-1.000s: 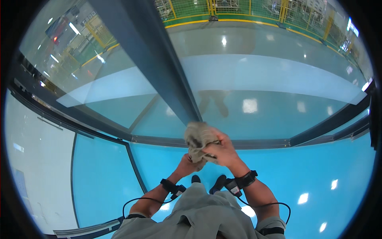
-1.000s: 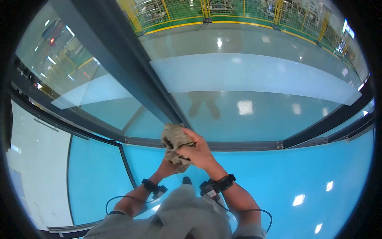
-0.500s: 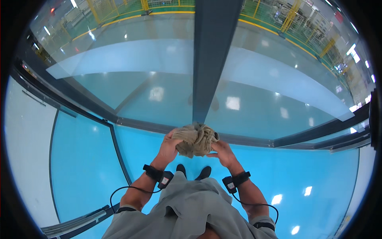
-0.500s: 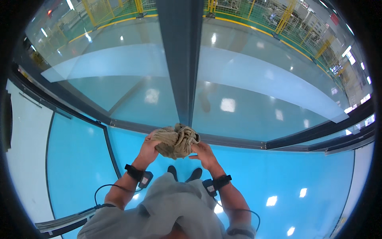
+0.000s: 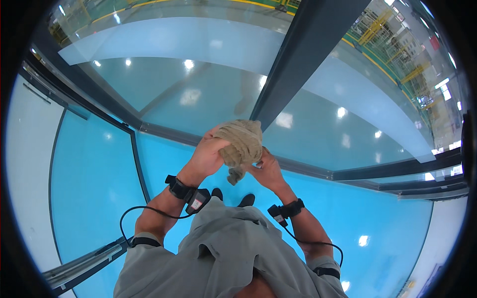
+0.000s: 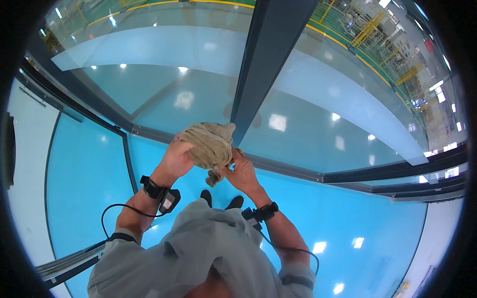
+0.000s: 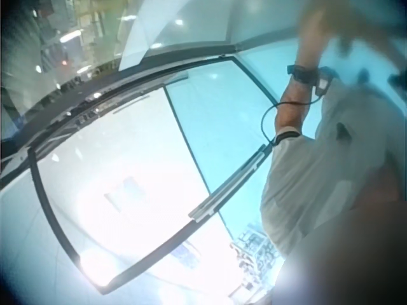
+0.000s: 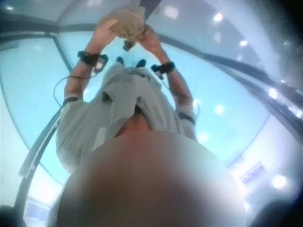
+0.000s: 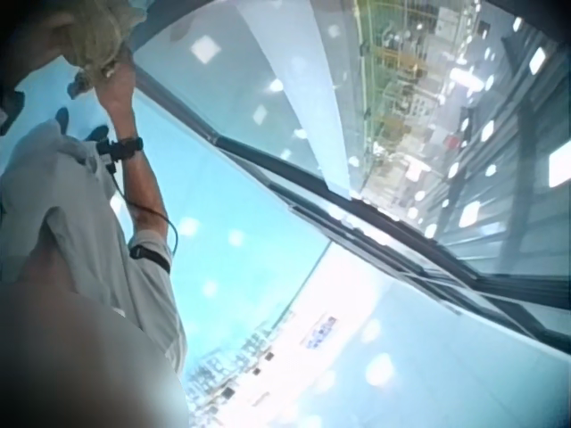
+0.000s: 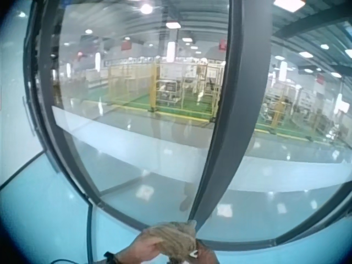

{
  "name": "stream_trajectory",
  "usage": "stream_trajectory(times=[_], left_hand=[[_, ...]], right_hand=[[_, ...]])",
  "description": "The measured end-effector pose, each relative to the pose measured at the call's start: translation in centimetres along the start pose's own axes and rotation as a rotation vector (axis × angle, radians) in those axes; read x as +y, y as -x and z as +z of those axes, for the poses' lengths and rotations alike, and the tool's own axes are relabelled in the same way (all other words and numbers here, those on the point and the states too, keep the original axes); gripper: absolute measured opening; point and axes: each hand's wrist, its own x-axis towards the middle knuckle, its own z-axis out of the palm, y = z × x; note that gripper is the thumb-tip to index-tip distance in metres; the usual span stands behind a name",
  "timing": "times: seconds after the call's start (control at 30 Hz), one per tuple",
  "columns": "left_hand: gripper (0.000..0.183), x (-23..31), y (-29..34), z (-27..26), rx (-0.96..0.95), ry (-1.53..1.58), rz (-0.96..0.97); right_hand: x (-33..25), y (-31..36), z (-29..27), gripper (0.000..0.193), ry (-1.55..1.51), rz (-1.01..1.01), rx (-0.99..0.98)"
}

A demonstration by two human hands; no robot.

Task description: The person wipes the metal frame of a glass door with a cloth, moving along the vertical and horizontal edges. The person then walks into an adjacent room with desks and chairs.

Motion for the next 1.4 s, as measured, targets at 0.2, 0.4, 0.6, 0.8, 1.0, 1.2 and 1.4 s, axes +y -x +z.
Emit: stream_trajectory(times=[0.2,0.4,0.6,0.8,1.0,1.2,1.4], left_hand=[[0.027,3.1,-0.9,0.9,0.146,-0.350,-0.073],[0.039,-0.8,-0.5,-4.4,0.084,-0.967,-0.144],[0.075,-2.0,-0.7,-2.8,-0.068,-0.599,-0.066],[0.086,-4.3,-0.7,-0.3,-0.160,-0.551,-0.221],[0.056,-8.4,0.4,-0.5,-0.019,-0.408,-0.286],[0.033,-8.9,-0.8,-2.1,0.213,0.493,-0.328],[0.035,-7.8,-0.2,-1.4,0.227,0.765,-0.259]], right_hand=[[2.4,1.0,-2.2,0.025,-0.371,-0.149,0.089],[-2.5,0.7,-6.0,0.026,-0.593,-0.181,0.125],[-5.6,-0.2,-5.9,0.028,-0.953,-0.146,0.051],[-7.5,-0.5,-5.3,0.031,-1.061,-0.119,0.023],[-6.9,-0.1,-6.5,0.035,-1.056,-0.139,0.144],[0.8,3.8,-6.8,0.030,-0.225,-0.078,0.244],[-0.1,5.0,-0.6,0.037,0.040,-0.129,0.082]])
